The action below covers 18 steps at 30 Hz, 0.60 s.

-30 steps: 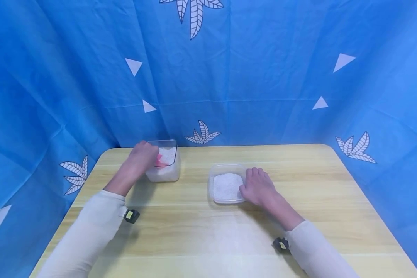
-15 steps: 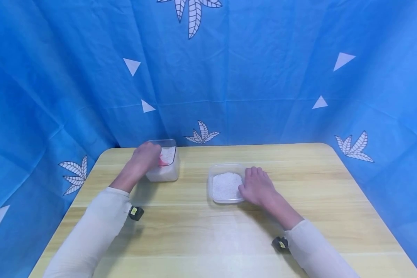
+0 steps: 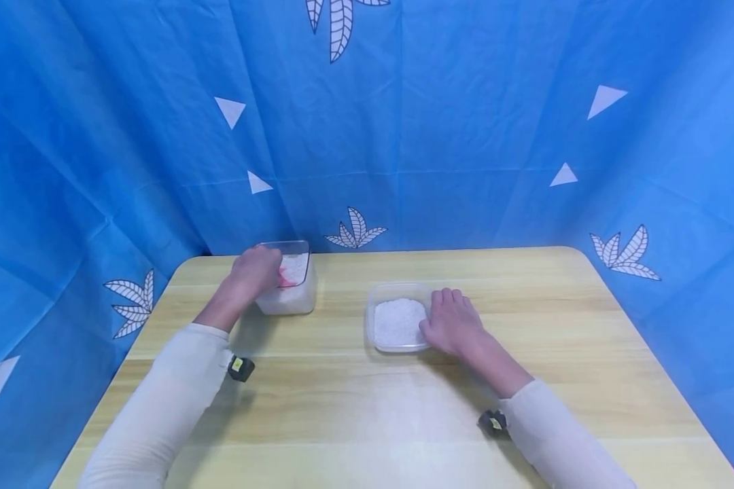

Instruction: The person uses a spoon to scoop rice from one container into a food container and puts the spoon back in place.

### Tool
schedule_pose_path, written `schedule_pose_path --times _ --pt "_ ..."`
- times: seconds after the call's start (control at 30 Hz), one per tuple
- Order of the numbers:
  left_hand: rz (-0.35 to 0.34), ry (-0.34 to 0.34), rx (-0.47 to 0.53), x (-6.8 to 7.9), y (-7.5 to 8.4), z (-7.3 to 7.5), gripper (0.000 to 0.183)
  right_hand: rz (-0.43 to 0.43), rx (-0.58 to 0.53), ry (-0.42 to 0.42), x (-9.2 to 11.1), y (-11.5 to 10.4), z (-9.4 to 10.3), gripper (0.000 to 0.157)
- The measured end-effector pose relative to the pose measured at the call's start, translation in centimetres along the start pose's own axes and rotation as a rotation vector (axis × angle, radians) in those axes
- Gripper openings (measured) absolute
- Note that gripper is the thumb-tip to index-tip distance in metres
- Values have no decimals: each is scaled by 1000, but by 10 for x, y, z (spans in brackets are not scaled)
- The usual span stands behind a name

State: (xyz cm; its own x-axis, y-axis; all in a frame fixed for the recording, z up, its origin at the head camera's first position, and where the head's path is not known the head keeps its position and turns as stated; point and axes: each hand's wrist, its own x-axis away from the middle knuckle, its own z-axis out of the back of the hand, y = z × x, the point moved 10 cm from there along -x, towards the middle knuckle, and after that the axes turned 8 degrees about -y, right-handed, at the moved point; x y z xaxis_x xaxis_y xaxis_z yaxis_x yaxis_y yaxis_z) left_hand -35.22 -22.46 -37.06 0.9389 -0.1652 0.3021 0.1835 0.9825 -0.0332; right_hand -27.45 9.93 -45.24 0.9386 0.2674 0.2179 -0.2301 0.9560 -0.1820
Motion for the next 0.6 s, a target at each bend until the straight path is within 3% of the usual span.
schedule_pose_path --times 0.2,0.6 --pt "19 -29 -22 -1 2 -1 27 0 -7 -17 -1 0 -1 45" --pt "-14 21 -47 -6 0 1 25 -3 -7 -2 -1 3 -1 42"
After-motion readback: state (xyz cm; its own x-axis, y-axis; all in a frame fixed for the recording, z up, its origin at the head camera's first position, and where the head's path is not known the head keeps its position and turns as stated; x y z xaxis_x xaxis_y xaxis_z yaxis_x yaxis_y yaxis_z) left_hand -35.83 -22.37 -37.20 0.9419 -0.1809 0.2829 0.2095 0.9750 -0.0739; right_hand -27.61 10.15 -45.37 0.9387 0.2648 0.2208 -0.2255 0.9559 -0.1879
